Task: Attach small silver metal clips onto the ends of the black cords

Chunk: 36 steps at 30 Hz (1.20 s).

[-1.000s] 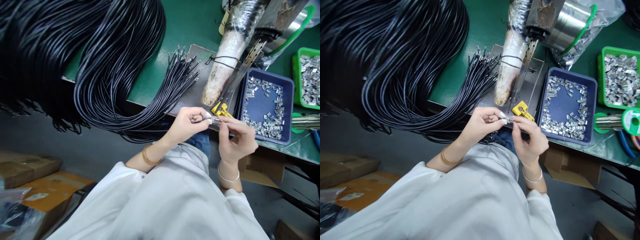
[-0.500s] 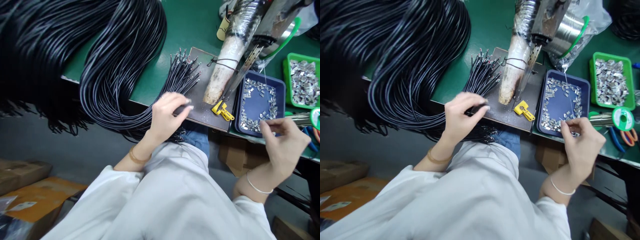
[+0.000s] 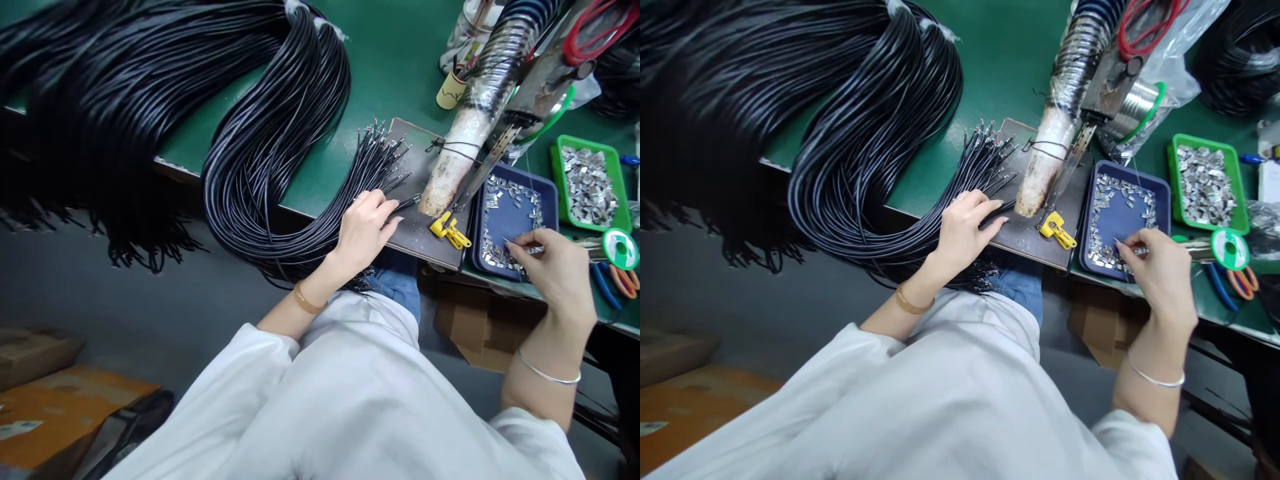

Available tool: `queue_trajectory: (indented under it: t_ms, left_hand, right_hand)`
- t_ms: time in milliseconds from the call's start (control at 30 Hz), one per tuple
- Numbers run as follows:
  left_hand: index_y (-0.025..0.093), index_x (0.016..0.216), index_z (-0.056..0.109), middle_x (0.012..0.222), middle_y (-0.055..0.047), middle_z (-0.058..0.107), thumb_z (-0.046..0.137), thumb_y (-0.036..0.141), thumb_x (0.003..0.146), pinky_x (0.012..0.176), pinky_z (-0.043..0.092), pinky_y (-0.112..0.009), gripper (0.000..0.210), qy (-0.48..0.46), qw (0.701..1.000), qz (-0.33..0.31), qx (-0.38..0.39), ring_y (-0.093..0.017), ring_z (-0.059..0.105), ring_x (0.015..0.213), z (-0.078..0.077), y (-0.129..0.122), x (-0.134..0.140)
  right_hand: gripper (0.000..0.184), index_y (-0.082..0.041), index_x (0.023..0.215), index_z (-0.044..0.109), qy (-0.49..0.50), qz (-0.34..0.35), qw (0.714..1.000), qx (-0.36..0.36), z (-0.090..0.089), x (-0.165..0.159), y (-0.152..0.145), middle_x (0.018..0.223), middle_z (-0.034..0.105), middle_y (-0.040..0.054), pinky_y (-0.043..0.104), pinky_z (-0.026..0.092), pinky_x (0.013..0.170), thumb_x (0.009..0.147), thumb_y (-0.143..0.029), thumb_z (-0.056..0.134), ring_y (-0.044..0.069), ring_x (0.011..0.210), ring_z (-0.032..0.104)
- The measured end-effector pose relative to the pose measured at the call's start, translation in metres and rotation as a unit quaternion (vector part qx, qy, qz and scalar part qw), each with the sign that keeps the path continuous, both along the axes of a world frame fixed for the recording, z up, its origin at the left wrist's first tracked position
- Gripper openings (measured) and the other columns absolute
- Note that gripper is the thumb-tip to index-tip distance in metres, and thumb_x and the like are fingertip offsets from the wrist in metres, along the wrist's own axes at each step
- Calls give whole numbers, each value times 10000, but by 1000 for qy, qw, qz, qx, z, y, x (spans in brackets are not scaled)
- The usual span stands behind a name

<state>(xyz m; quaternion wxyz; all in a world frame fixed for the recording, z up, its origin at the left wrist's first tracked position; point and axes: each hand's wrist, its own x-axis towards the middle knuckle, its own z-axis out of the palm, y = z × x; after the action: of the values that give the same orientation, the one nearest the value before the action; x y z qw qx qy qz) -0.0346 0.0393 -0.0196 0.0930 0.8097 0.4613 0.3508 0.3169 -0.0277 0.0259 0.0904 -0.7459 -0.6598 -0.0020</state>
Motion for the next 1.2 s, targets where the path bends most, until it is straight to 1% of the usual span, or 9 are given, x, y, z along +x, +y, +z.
queue_trajectory:
  t_ms: [167,267,367,467,567,667,833,967,1200]
  left_hand:
    - [123,976,729,862,-93,674,464,204,977,800,461,-344,277,-37,999,11,-27,-211,591,837,0,10,3]
    - [137,961,718,870,-73,685,518,234,960,776,472,-301,223,-193,978,54,-64,-168,599,801,3,16,3]
    - [152,1002,678,884,-43,673,567,265,937,684,470,-225,172,-369,919,75,-118,-113,588,747,14,9,4]
    - [159,995,689,803,-10,657,682,274,859,605,445,-193,178,-413,886,-32,-207,-83,554,659,29,-12,7]
    - [125,894,714,829,-40,694,704,230,822,612,464,-191,128,-394,857,-165,-289,-91,587,688,37,-32,16]
    - [108,848,690,753,-30,676,677,206,818,621,473,-191,104,-413,816,-165,-371,-86,591,659,32,-41,27]
    - [116,816,656,697,-2,646,723,216,768,588,457,-177,130,-447,777,-135,-423,-66,567,608,21,-38,35]
    - [124,801,651,691,2,640,741,277,780,607,483,-180,178,-449,768,-146,-433,-70,583,616,22,-37,34]
    - [111,827,659,686,-8,631,698,311,838,602,496,-184,204,-431,758,-186,-452,-70,587,593,24,-38,32]
  right_hand:
    - [182,-247,727,596,-72,-21,996,40,-8,-2,3,724,681,7,294,356,644,704,-249,776,160,651,601]
    - [182,-247,711,583,-71,-40,995,59,-11,-4,5,703,677,11,302,359,650,695,-225,763,164,651,600]
    - [146,-241,721,592,-21,-44,994,95,-10,-11,4,707,677,8,302,402,678,723,-230,737,147,618,589]
    - [98,-223,743,608,70,-55,976,198,-3,-37,-2,746,682,25,303,457,644,750,-228,706,134,578,575]
    - [154,-207,796,591,258,-49,924,276,7,-83,-13,836,686,44,286,509,549,772,-270,730,155,631,644]
    - [112,-210,813,631,271,-8,911,312,10,-129,-23,874,703,33,356,599,698,788,-230,738,196,790,710]
    - [52,-252,841,699,349,42,896,270,-6,-162,-23,916,716,24,381,622,750,831,-202,713,191,849,708]
    - [35,-239,860,718,454,46,862,220,-18,-165,-18,945,702,29,320,622,716,854,-213,695,165,852,707]
    - [24,-236,849,719,492,48,849,186,-19,-165,-17,942,706,27,286,606,695,847,-219,701,154,853,696]
